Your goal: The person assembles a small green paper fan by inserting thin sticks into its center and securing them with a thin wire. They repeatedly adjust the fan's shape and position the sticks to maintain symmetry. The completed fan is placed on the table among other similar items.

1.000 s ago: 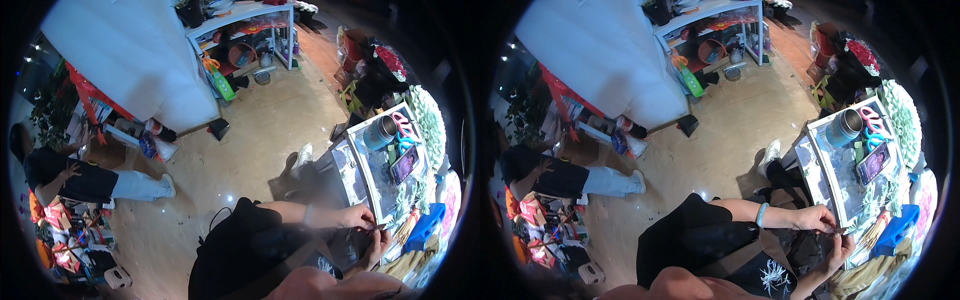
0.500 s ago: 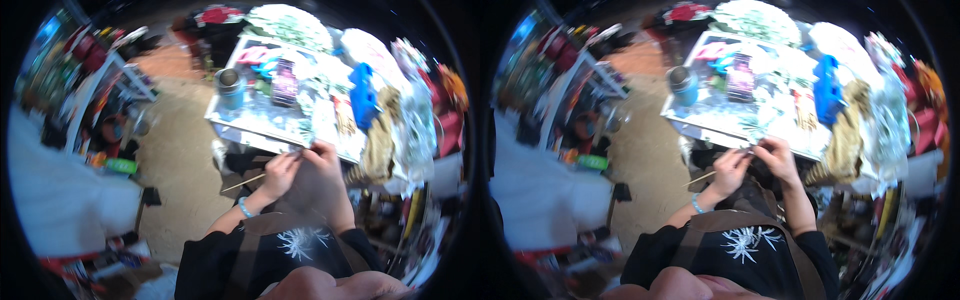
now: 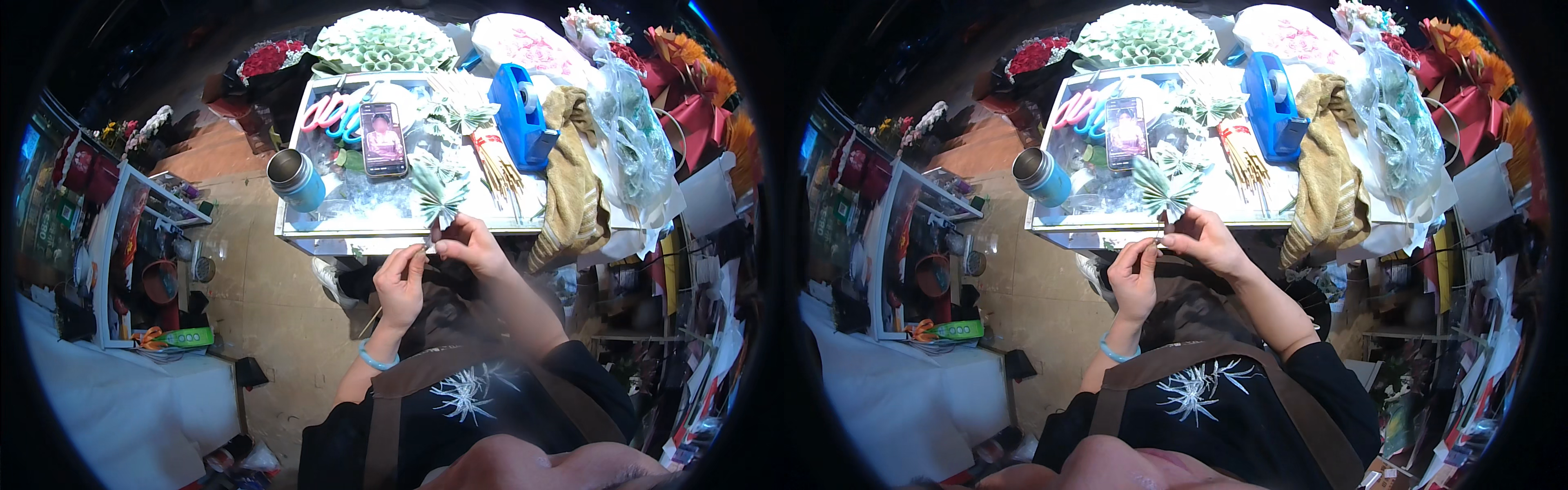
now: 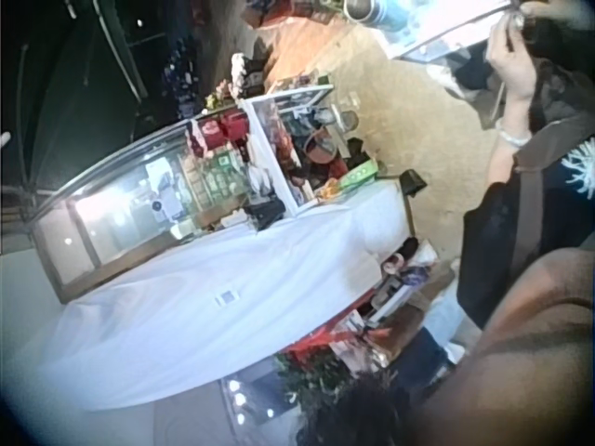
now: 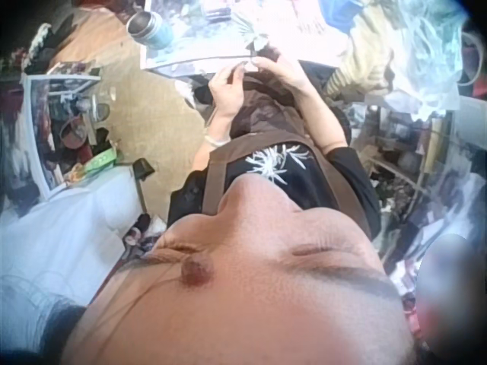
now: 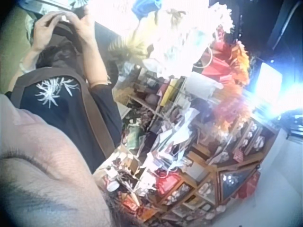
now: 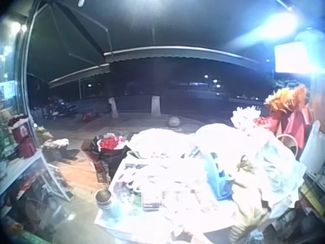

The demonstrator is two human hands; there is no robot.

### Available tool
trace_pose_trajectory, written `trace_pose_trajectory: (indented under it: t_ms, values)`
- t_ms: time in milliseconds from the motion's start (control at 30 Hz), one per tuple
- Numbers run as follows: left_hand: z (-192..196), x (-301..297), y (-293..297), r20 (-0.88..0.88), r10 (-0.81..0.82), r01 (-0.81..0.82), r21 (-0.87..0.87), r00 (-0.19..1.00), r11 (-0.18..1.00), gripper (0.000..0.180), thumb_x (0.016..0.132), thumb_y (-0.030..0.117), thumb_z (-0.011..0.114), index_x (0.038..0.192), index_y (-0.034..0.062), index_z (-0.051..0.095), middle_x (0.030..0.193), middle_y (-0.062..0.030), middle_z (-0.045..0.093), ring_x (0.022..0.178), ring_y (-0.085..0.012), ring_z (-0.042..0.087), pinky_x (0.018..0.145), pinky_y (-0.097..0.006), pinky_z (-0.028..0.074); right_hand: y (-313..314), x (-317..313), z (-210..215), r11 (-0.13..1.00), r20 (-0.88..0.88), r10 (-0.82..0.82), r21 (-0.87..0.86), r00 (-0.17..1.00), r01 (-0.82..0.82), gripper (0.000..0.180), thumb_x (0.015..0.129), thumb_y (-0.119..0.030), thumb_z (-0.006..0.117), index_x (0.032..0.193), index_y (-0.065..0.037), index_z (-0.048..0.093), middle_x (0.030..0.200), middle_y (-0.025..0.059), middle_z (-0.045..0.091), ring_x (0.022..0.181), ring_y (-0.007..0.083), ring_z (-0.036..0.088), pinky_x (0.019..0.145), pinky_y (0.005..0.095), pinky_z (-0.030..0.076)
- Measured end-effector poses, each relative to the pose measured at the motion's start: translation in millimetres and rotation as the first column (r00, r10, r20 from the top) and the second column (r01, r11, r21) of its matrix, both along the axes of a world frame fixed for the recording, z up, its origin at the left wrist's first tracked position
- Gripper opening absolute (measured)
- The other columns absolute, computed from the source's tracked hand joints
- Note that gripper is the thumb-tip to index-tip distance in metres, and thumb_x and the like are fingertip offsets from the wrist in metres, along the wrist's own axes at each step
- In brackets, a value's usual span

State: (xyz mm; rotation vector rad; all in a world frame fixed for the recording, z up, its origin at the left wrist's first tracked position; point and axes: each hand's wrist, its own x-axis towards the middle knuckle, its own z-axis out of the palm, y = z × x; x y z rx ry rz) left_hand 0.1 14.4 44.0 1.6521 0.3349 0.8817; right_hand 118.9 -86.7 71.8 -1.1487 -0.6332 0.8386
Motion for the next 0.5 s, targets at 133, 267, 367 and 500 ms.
trace_pose_trajectory:
  t_ms: [133, 267, 367, 500]
  values:
    - [-2, -1, 2, -0.022, -0.100, 0.098, -0.103, 0.995, 0.990, 0.014, 0.087, 0.006, 0.058, 0.092, -0.0069, 0.061, 0.078, -0.0069, 0.061, 0.070, -0.0103, 0.056, 0.065, -0.022, 0.044, 2, 15, 6, 0.978, -0.213, -0.022, 0.200, 0.977, 0.065, 0.040, 0.080, -0.017, 0.064, 0.112, 0.000, 0.049, 0.092, 0.0071, 0.059, 0.073, 0.0107, 0.054, 0.067, 0.0233, 0.044]
    - [-7, 1, -1, -0.023, -0.143, 0.139, -0.123, 0.989, 0.983, 0.015, 0.087, 0.007, 0.058, 0.094, -0.0061, 0.062, 0.079, -0.0056, 0.061, 0.069, -0.0087, 0.055, 0.063, -0.020, 0.043, 6, 16, 11, 0.974, -0.096, -0.175, 0.125, 0.980, 0.187, 0.020, 0.081, -0.009, 0.064, 0.097, 0.000, 0.059, 0.083, 0.0038, 0.061, 0.071, 0.0098, 0.055, 0.066, 0.0234, 0.044]
    - [-10, 5, 1, -0.011, -0.132, 0.125, -0.244, 0.991, 0.962, 0.016, 0.088, 0.009, 0.058, 0.095, -0.0046, 0.063, 0.077, -0.0031, 0.061, 0.065, -0.0058, 0.053, 0.058, -0.018, 0.040, 6, 9, 11, 0.954, 0.078, -0.278, 0.141, 0.957, 0.266, 0.015, 0.081, -0.005, 0.065, 0.094, 0.002, 0.060, 0.082, 0.0023, 0.062, 0.073, 0.0081, 0.054, 0.067, 0.0229, 0.044]
    - [-10, 12, 1, 0.018, -0.157, 0.150, -0.422, 0.987, 0.894, 0.017, 0.088, 0.012, 0.058, 0.096, -0.0027, 0.064, 0.072, 0.0003, 0.060, 0.058, -0.0016, 0.046, 0.050, -0.015, 0.033, 9, 0, 7, 0.905, 0.288, -0.416, 0.227, 0.862, 0.361, 0.015, 0.082, -0.003, 0.064, 0.095, 0.002, 0.059, 0.086, 0.0021, 0.062, 0.077, 0.0077, 0.054, 0.070, 0.0231, 0.044]
